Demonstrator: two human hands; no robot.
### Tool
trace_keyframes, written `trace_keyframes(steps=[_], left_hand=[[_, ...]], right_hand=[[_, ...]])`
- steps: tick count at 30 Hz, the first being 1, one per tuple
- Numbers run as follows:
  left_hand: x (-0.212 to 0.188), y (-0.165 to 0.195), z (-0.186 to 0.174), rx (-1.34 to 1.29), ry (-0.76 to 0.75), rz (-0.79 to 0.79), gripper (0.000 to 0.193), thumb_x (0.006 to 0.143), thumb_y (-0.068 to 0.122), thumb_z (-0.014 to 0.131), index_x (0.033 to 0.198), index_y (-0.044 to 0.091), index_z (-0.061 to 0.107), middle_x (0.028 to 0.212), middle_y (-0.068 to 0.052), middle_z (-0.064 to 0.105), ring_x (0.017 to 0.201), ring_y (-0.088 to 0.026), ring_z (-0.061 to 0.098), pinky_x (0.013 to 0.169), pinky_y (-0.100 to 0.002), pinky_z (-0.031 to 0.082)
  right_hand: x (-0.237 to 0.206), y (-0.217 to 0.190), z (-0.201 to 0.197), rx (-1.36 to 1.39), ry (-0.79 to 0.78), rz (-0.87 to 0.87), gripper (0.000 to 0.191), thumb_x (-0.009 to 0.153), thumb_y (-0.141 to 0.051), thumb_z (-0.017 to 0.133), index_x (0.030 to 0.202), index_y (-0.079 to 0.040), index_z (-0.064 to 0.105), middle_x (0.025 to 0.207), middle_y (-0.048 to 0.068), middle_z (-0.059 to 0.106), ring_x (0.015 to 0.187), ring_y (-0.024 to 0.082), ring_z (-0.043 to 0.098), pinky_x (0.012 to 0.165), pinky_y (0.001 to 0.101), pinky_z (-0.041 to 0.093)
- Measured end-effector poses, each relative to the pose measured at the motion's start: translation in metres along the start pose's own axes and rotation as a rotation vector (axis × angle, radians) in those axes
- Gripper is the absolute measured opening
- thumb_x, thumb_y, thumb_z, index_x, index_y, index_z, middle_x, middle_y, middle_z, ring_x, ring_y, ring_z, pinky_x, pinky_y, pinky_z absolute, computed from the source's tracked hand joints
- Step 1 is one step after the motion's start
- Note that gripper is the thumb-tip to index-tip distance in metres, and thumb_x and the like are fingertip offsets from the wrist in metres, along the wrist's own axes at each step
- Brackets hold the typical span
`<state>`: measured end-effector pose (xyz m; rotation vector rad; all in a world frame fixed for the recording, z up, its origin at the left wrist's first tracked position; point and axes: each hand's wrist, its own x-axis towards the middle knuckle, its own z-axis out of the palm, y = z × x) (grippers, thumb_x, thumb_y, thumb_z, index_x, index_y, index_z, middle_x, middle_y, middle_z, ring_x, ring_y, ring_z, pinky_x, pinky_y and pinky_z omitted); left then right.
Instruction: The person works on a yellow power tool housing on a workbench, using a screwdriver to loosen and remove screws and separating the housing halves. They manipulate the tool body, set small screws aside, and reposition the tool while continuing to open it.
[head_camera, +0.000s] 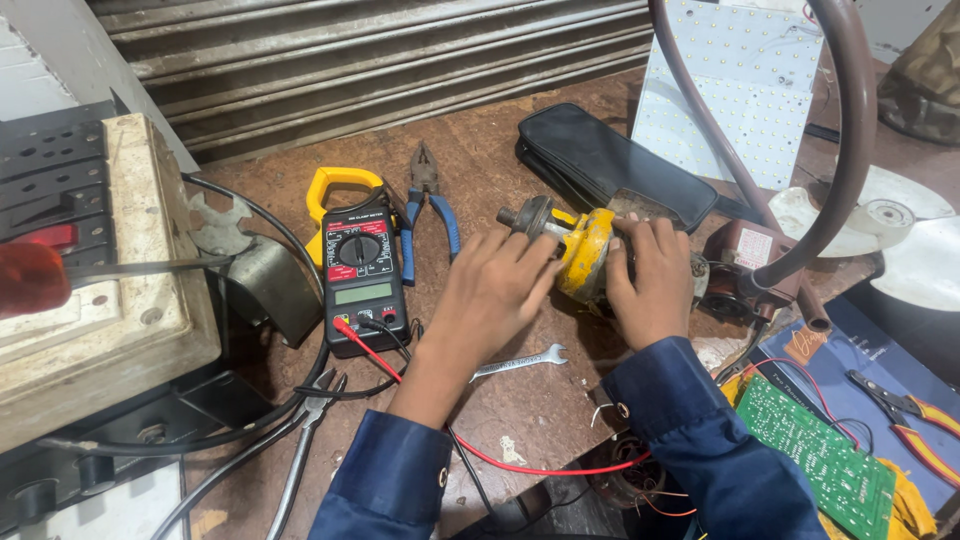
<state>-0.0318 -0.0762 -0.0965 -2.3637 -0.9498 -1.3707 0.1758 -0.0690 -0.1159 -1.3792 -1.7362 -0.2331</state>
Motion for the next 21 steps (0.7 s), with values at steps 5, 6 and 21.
trace_keyframes(steps=[5, 6, 21], left_hand=[[-0.015, -0.007, 0.014, 0.1, -0.194, -0.113, 0.041, 0.085, 0.008, 0.068, 0.127, 0.008, 0.068, 0.09, -0.012, 0.066, 0.092, -0.031, 0.063, 0.086, -0.044, 0.048], [-0.018, -0.009, 0.017, 0.094, -0.18, -0.119, 0.042, 0.085, 0.008, 0.068, 0.126, 0.008, 0.069, 0.09, -0.012, 0.066, 0.091, -0.032, 0.063, 0.086, -0.045, 0.048], [-0.021, -0.012, 0.036, 0.151, -0.148, -0.149, 0.023, 0.083, 0.001, 0.066, 0.106, 0.003, 0.069, 0.083, -0.012, 0.068, 0.085, -0.03, 0.067, 0.08, -0.043, 0.051]], right_hand=[[0.0, -0.001, 0.0, 0.007, 0.0, 0.007, 0.025, 0.098, -0.014, 0.059, 0.119, -0.002, 0.068, 0.105, 0.014, 0.057, 0.103, 0.035, 0.053, 0.09, 0.0465, 0.045], [0.0, -0.001, 0.001, 0.005, 0.002, 0.008, 0.025, 0.098, -0.014, 0.059, 0.119, -0.003, 0.068, 0.105, 0.014, 0.057, 0.102, 0.035, 0.053, 0.09, 0.0464, 0.045], [-0.001, -0.004, 0.0, 0.013, -0.009, 0.03, 0.026, 0.097, -0.013, 0.059, 0.119, -0.002, 0.067, 0.104, 0.014, 0.055, 0.102, 0.034, 0.053, 0.089, 0.046, 0.045]])
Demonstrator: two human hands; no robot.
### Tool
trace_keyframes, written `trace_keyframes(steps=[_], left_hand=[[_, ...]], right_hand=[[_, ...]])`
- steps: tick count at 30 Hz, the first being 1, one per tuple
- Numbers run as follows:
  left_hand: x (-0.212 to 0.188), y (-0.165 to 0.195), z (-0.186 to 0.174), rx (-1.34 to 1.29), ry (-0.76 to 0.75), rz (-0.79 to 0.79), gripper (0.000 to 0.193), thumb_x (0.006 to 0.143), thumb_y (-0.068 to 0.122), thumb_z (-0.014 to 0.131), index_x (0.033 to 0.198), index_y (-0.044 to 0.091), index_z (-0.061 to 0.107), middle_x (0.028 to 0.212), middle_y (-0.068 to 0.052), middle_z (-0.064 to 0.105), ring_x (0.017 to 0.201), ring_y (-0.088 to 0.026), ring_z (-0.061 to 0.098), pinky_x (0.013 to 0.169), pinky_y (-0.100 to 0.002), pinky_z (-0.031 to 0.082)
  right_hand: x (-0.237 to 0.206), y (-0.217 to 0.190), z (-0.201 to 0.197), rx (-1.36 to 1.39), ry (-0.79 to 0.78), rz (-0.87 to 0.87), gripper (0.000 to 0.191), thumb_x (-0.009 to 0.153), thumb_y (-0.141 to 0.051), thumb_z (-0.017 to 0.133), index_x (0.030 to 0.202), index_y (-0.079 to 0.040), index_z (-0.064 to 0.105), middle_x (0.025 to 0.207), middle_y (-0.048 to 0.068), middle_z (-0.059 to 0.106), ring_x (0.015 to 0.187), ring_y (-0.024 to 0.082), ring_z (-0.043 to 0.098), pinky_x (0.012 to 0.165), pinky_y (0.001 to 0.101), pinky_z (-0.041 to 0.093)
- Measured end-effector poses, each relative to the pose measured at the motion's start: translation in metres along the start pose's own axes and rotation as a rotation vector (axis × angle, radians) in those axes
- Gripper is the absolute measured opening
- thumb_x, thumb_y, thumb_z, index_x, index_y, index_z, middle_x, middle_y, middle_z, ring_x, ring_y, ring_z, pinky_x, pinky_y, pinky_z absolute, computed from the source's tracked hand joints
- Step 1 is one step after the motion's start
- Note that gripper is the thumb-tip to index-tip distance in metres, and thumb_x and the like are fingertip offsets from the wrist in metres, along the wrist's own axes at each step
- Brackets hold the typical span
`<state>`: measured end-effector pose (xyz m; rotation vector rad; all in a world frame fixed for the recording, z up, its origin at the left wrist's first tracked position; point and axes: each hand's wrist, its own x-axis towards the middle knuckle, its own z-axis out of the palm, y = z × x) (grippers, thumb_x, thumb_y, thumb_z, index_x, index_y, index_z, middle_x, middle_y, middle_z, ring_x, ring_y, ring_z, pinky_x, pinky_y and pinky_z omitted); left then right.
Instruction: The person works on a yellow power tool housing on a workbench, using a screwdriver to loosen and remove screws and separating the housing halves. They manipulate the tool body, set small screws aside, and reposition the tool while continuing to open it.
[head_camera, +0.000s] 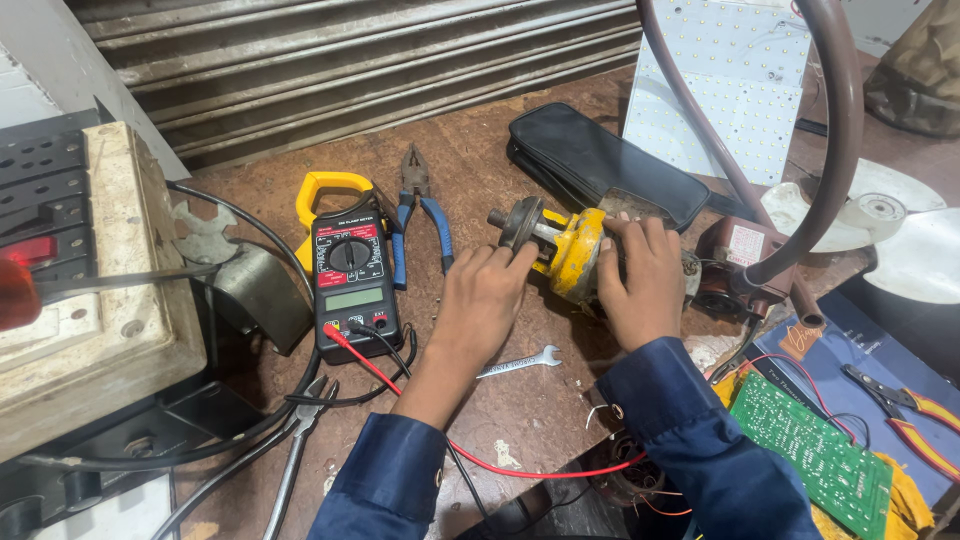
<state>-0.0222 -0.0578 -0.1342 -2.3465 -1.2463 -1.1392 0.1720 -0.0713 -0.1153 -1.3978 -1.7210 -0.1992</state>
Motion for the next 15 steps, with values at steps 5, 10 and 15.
trace_keyframes(steps=[5, 10, 15], left_hand=[[0.0025, 0.0034, -0.0005, 0.052, -0.02, -0.002, 0.027, 0.08, 0.002, 0.064, 0.106, 0.002, 0.071, 0.084, -0.013, 0.07, 0.086, -0.03, 0.069, 0.081, -0.043, 0.052], [0.0069, 0.0059, 0.0019, 0.088, -0.085, -0.027, 0.011, 0.08, 0.002, 0.064, 0.09, 0.005, 0.066, 0.087, -0.014, 0.071, 0.089, -0.031, 0.07, 0.082, -0.042, 0.053], [0.0091, 0.0086, -0.0002, 0.073, -0.07, -0.015, 0.017, 0.081, -0.001, 0.065, 0.097, 0.004, 0.064, 0.079, -0.014, 0.07, 0.084, -0.031, 0.071, 0.082, -0.043, 0.053]], right_hand=[[0.0002, -0.0002, -0.0001, 0.001, 0.007, -0.012, 0.025, 0.098, -0.013, 0.059, 0.119, -0.001, 0.067, 0.105, 0.014, 0.056, 0.102, 0.034, 0.053, 0.09, 0.0459, 0.045], [-0.0001, -0.0001, -0.0011, 0.0, 0.019, -0.028, 0.025, 0.098, -0.013, 0.059, 0.119, -0.001, 0.067, 0.106, 0.014, 0.056, 0.102, 0.035, 0.053, 0.089, 0.0461, 0.045], [0.0, -0.0005, -0.0013, 0.002, 0.03, -0.036, 0.025, 0.097, -0.013, 0.06, 0.118, -0.001, 0.067, 0.106, 0.014, 0.057, 0.102, 0.035, 0.054, 0.089, 0.0463, 0.045]])
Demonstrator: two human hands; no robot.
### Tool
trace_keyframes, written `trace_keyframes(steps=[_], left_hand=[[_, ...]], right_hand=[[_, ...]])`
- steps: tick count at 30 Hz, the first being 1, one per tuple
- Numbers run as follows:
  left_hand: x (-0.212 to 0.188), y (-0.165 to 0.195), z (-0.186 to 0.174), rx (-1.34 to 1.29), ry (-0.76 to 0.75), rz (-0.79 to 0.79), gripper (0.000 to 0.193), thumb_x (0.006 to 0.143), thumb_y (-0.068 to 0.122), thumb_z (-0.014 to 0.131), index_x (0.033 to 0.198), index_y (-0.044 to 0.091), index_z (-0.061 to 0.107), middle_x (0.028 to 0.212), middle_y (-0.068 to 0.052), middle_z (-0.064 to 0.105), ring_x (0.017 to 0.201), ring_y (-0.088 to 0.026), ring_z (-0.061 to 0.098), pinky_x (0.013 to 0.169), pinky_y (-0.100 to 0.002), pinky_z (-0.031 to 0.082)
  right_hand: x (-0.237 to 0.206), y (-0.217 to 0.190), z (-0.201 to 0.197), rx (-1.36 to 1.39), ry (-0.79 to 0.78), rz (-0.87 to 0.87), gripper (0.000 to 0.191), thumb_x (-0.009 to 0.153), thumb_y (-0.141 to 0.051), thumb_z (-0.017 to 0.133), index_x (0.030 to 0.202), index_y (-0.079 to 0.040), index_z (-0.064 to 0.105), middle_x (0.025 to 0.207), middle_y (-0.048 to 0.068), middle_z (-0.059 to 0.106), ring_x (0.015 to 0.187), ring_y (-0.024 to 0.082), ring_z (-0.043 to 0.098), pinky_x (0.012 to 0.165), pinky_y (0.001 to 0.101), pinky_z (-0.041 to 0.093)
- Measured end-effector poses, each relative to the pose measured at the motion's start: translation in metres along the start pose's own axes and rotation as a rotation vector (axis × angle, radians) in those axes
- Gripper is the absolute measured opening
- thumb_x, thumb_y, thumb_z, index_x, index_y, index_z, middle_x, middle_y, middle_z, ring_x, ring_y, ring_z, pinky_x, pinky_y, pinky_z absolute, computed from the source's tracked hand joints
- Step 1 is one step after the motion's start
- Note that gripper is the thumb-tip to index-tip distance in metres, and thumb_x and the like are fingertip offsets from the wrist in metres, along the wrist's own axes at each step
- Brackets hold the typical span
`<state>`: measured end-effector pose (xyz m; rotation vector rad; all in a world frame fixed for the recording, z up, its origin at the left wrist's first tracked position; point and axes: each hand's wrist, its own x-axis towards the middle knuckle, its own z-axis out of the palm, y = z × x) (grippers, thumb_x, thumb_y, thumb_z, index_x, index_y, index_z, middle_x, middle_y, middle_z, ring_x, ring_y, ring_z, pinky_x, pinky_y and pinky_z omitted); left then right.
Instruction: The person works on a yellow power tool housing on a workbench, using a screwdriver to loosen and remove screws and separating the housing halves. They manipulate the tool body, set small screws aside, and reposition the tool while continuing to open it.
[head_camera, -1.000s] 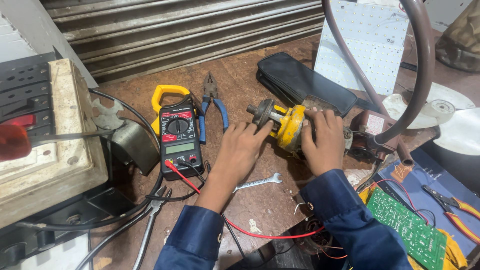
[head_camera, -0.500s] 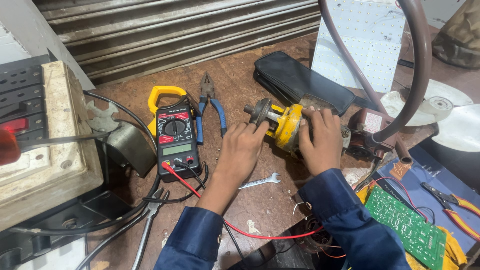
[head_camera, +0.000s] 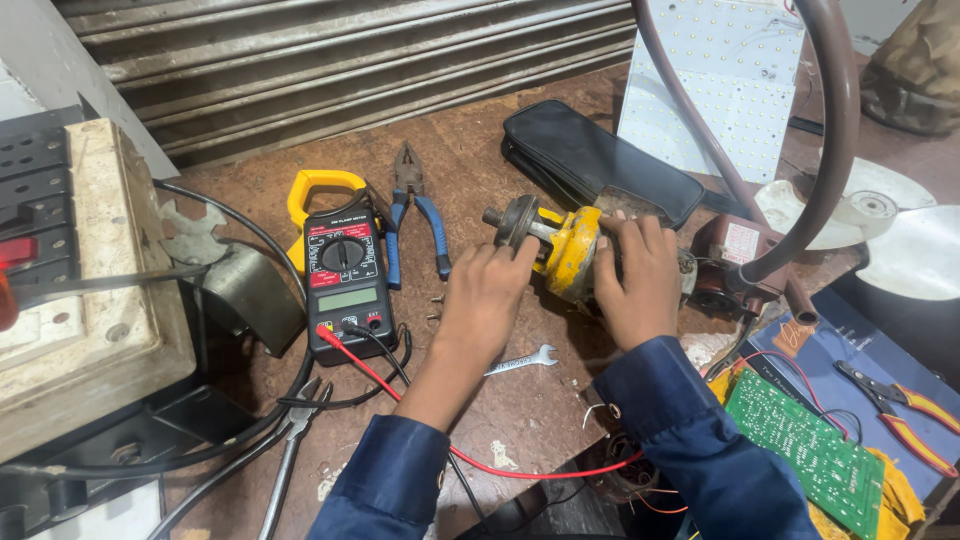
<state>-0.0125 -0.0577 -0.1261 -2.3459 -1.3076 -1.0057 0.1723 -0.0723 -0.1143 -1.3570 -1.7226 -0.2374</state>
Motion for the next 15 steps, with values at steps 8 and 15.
trace_keyframes(steps=[8, 15], left_hand=[[-0.0025, 0.0027, 0.0002, 0.104, -0.07, 0.003, 0.024, 0.079, 0.004, 0.067, 0.104, 0.007, 0.065, 0.078, -0.011, 0.072, 0.082, -0.028, 0.073, 0.081, -0.041, 0.054], [0.0024, 0.0023, 0.0019, 0.068, -0.124, -0.037, 0.026, 0.083, 0.002, 0.066, 0.109, 0.006, 0.064, 0.073, -0.01, 0.071, 0.075, -0.027, 0.073, 0.076, -0.041, 0.055]], right_hand=[[0.001, 0.0013, -0.0001, -0.01, 0.003, 0.001, 0.025, 0.097, -0.012, 0.06, 0.119, -0.002, 0.068, 0.105, 0.014, 0.057, 0.101, 0.035, 0.053, 0.089, 0.0457, 0.044], [-0.0003, 0.0003, -0.0007, -0.015, -0.016, 0.023, 0.025, 0.099, -0.013, 0.059, 0.118, -0.001, 0.067, 0.105, 0.014, 0.056, 0.102, 0.034, 0.053, 0.089, 0.0453, 0.044]])
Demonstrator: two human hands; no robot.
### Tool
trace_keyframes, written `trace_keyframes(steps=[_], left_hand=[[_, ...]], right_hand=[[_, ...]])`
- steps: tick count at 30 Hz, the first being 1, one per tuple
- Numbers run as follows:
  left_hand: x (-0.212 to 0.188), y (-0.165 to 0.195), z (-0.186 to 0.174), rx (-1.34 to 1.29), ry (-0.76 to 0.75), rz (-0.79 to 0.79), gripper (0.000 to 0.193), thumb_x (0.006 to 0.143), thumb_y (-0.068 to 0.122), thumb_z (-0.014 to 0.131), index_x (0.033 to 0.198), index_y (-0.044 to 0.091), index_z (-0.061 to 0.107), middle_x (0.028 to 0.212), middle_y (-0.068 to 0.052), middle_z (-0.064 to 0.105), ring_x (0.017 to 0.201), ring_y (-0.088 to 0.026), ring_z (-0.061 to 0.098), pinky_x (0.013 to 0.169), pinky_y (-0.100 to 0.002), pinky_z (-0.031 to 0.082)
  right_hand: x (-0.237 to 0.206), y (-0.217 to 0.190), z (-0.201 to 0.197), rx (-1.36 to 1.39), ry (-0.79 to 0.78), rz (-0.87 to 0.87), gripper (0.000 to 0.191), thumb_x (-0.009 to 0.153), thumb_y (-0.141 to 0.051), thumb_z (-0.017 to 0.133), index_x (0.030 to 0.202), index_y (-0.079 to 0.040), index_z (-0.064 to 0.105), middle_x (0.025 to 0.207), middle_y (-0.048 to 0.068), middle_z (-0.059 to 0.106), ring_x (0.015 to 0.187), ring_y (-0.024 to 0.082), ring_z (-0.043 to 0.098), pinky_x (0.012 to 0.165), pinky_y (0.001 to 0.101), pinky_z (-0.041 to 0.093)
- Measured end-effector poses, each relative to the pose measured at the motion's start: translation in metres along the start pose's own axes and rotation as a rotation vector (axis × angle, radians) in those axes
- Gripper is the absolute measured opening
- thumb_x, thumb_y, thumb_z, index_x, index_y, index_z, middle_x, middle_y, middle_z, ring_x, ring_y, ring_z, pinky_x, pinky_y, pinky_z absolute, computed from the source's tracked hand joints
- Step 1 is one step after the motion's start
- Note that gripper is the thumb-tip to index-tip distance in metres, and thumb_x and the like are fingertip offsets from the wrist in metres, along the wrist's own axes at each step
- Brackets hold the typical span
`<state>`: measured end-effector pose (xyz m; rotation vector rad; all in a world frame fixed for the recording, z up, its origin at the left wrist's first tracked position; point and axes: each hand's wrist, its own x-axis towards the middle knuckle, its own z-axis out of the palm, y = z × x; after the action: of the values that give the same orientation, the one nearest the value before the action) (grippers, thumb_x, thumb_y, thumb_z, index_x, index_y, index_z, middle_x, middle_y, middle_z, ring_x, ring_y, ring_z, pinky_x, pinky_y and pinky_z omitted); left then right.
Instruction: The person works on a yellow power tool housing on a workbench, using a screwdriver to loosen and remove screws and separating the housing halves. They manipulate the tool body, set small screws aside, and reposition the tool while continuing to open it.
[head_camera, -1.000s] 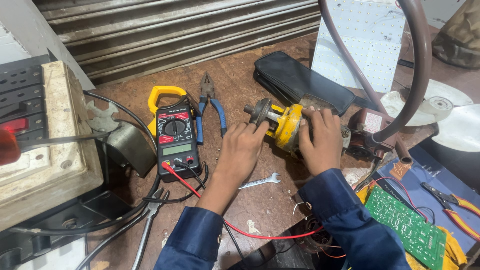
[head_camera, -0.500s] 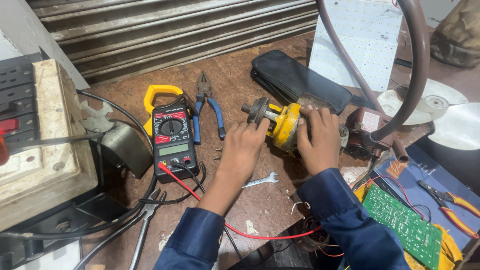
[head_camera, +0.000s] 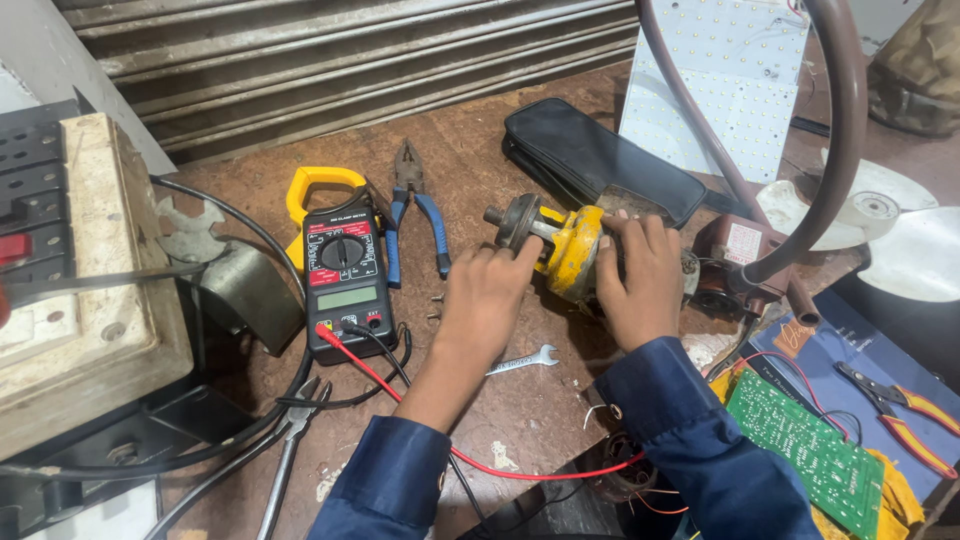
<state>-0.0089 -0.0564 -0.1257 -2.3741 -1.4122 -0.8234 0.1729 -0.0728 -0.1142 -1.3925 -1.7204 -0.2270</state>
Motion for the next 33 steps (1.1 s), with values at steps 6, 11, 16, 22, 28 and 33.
trace_keyframes(steps=[6, 11, 16, 22, 28, 33], left_hand=[[-0.008, -0.004, -0.001, -0.073, 0.11, 0.018, 0.037, 0.079, 0.001, 0.066, 0.116, 0.004, 0.067, 0.076, -0.012, 0.069, 0.072, -0.027, 0.071, 0.068, -0.041, 0.053], [-0.009, -0.008, 0.003, -0.077, 0.134, 0.039, 0.021, 0.079, 0.002, 0.067, 0.1, 0.005, 0.067, 0.078, -0.012, 0.069, 0.076, -0.028, 0.071, 0.07, -0.041, 0.053], [-0.006, -0.009, 0.003, -0.129, 0.149, 0.046, 0.021, 0.081, -0.001, 0.066, 0.1, 0.006, 0.063, 0.077, -0.011, 0.068, 0.077, -0.03, 0.071, 0.072, -0.043, 0.054], [-0.009, -0.008, 0.001, -0.149, 0.216, 0.063, 0.035, 0.078, 0.001, 0.067, 0.114, 0.002, 0.065, 0.077, -0.013, 0.067, 0.076, -0.031, 0.069, 0.071, -0.043, 0.053], [-0.007, -0.009, 0.008, -0.101, 0.157, 0.052, 0.02, 0.081, 0.0, 0.067, 0.099, 0.006, 0.063, 0.08, -0.013, 0.068, 0.079, -0.03, 0.07, 0.073, -0.043, 0.054], [-0.006, -0.008, 0.008, -0.134, 0.214, 0.043, 0.019, 0.085, -0.003, 0.065, 0.103, 0.004, 0.062, 0.079, -0.013, 0.067, 0.077, -0.029, 0.07, 0.073, -0.043, 0.055]], right_hand=[[0.0, 0.001, 0.001, 0.003, 0.012, -0.011, 0.026, 0.098, -0.013, 0.059, 0.119, -0.001, 0.067, 0.106, 0.014, 0.056, 0.102, 0.034, 0.052, 0.09, 0.0455, 0.044], [0.0, 0.001, 0.003, -0.008, 0.019, -0.015, 0.025, 0.098, -0.013, 0.059, 0.119, -0.002, 0.067, 0.106, 0.014, 0.056, 0.102, 0.034, 0.052, 0.09, 0.0458, 0.044], [-0.001, 0.001, 0.003, -0.012, 0.018, -0.011, 0.025, 0.098, -0.013, 0.059, 0.119, -0.002, 0.068, 0.106, 0.014, 0.056, 0.102, 0.034, 0.052, 0.089, 0.046, 0.044], [0.0, 0.0, 0.003, -0.006, 0.026, -0.018, 0.025, 0.098, -0.013, 0.058, 0.119, -0.002, 0.067, 0.107, 0.014, 0.056, 0.102, 0.034, 0.052, 0.09, 0.0458, 0.044], [-0.001, 0.001, 0.003, -0.008, 0.018, -0.012, 0.025, 0.098, -0.013, 0.059, 0.119, -0.002, 0.067, 0.107, 0.014, 0.057, 0.102, 0.034, 0.052, 0.09, 0.0459, 0.044], [-0.001, 0.001, 0.004, -0.017, 0.023, -0.01, 0.025, 0.098, -0.013, 0.059, 0.119, -0.003, 0.067, 0.107, 0.014, 0.056, 0.102, 0.034, 0.053, 0.089, 0.0462, 0.044]])
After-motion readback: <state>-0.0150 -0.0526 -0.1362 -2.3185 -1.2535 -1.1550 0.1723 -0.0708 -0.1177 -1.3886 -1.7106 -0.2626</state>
